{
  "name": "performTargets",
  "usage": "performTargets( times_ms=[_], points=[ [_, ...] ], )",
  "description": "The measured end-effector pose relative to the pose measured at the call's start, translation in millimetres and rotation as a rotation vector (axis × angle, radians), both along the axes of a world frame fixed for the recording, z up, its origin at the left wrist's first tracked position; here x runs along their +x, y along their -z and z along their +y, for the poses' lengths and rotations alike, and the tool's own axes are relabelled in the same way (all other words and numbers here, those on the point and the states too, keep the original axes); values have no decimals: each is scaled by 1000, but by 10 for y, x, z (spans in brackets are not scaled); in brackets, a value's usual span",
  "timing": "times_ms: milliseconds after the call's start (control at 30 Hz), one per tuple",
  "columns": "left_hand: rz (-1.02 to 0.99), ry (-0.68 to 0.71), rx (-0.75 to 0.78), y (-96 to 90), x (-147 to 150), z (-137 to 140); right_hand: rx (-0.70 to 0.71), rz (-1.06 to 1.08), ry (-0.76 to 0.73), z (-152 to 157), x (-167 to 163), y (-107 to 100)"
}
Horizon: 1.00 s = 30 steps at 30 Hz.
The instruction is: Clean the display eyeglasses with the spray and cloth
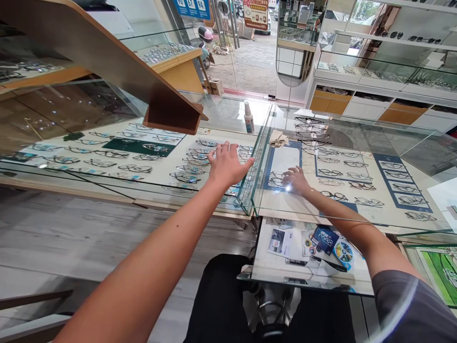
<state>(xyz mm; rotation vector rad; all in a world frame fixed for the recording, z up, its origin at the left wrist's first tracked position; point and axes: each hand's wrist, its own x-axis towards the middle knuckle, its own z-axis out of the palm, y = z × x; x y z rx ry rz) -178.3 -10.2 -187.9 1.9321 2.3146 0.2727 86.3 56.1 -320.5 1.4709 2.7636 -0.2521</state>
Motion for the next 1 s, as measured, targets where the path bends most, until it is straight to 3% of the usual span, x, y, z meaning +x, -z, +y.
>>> performTargets(
  times_ms=[467, 667, 767, 833, 900, 1000],
  points=[
    [-9, 0, 0, -15, -2, -11, 8, -79, -45, 33, -6, -18],
    [-19, -7, -2, -23, 0, -10, 33, -46, -10, -65, -63, -173],
    [-24, -8, 9, -12, -3, -1, 86, 21, -74, -303, -155, -302],
    [-30, -4, 17, 0, -6, 7, 35, 24, -178, -602, -235, -407],
    [-36, -4, 26, 11, -9, 14, -112, 26, -282, -1004, -312, -549],
    [-42, -10, 32, 24, -13, 25, -481, 89, -520, -1633, -371, -905]
  ],
)
